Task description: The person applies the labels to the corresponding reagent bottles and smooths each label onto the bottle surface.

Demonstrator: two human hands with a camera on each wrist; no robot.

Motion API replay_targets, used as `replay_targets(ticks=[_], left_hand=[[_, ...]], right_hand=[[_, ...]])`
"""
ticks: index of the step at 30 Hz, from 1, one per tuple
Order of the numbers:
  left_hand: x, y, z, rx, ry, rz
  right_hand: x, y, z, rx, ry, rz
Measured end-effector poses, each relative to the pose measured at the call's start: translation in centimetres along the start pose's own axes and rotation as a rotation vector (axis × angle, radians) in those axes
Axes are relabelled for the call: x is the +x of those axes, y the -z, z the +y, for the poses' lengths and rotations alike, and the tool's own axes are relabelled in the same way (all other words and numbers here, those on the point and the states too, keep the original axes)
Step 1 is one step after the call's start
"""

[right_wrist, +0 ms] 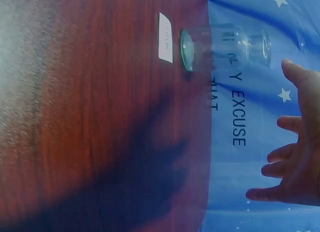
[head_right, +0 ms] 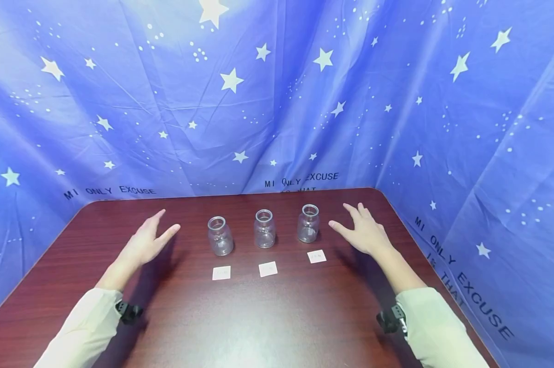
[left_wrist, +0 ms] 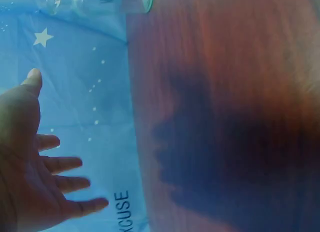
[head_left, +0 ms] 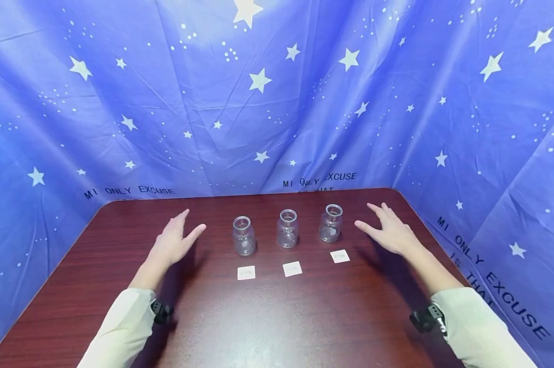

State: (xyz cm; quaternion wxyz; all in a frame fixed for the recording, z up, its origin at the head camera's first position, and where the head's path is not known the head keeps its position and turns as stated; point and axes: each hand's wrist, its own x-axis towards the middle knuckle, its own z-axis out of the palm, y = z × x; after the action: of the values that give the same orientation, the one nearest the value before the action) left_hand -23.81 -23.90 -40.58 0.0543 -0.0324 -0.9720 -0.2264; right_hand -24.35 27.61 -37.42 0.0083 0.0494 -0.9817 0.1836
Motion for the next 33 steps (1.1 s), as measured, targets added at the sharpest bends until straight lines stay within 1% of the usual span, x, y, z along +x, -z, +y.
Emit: replay_targets(ticks=[4,8,11,15,19,22,27,33], left_hand=[[-0.6,-0.8,0.1,-0.14,-0.053,0.021],[-1.2,-1.5,0.6,-0.227,-0.062,0.021],[-1.6,-2.1,1.1,-0.287,-0.066,-0.004],[-2.0,-2.7,1.9,-0.337,-0.076,-0.054],[-2.5,-3.3,2.9,-0.324,-0.109,-0.082],[-2.9,-3.8,3.5,-0.308,-0.143,-0.106],[-3.2,-4.8,4.3,-0.309,-0.182,-0.162],[-3.4,-5.5,4.9,-0.265,-0.261,-0.202]], right_hand=[[-0.4,-0.5,-0.4,0.049,0.036,0.013],[-0.7,-1.3,-0.8,0.074,0.065,0.038],[-0.8,-1.9,-1.4,0.099,0.08,0.055],[-0.9,-2.9,-2.5,0.146,0.114,0.073],[-0.9,-3.8,-3.8,0.198,0.151,0.077],[-1.0,-4.6,-5.0,0.227,0.173,0.055],[-0.9,-6.0,-6.9,0.246,0.23,0.021],[-0.8,-7.9,-8.8,0.258,0.3,-0.028]])
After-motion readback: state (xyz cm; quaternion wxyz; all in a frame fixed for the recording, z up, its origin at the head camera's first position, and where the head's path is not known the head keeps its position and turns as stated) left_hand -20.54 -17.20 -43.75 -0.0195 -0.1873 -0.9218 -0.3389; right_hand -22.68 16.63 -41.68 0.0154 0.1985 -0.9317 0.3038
